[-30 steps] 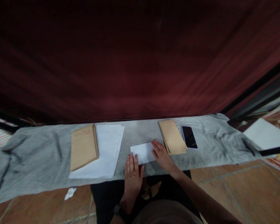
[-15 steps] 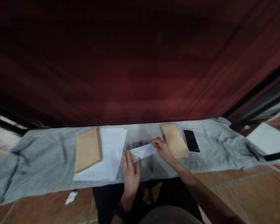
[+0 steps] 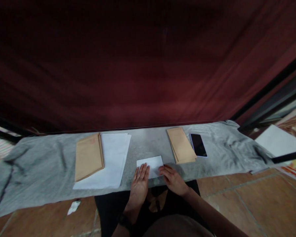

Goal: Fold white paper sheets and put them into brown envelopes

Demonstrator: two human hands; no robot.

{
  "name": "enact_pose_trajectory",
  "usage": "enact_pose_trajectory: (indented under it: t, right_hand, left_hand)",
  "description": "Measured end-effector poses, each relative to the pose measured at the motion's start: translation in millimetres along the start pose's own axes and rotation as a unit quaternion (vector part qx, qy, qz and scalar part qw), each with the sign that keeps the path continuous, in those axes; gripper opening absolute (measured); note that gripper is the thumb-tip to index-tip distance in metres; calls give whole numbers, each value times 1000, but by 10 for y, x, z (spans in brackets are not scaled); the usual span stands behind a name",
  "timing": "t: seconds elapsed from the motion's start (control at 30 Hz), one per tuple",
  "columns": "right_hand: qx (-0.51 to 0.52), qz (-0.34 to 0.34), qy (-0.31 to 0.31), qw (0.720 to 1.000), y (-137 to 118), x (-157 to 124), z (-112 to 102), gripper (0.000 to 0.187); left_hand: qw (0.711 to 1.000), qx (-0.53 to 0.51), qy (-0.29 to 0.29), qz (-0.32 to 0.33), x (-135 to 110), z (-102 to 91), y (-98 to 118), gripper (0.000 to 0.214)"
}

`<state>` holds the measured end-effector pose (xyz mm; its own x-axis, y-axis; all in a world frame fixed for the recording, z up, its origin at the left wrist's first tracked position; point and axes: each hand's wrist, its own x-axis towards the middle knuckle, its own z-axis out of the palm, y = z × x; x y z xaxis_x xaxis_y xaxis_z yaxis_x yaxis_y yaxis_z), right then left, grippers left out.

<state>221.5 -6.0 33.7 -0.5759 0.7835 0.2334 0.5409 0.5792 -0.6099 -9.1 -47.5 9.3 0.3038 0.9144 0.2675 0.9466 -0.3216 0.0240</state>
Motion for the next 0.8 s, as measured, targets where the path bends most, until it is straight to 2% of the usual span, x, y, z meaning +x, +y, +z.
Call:
enact_pose_trajectory:
  t: [0.13, 0.3, 0.43, 0.63, 0.8]
  right_hand:
    - [-57, -29, -9, 998, -96, 67, 13, 41]
    - [-193, -22, 13, 981, -138, 278, 261, 47]
    - [-233, -10, 39, 972, -74, 210, 383, 52]
    - [-234, 8, 52, 971, 24, 46, 298, 58]
    - [-219, 9, 39, 975, -84, 78, 209, 58]
  left_hand:
    - [1000, -21, -16, -1, 35, -2, -16, 63]
    - [998, -32, -52, 10, 94, -97, 7, 65]
    - [997, -35, -63, 7, 49, -157, -8, 60]
    - [998, -22, -57, 12, -32, -153, -125, 59]
    - [996, -23, -87, 11, -9, -203, -206, 71]
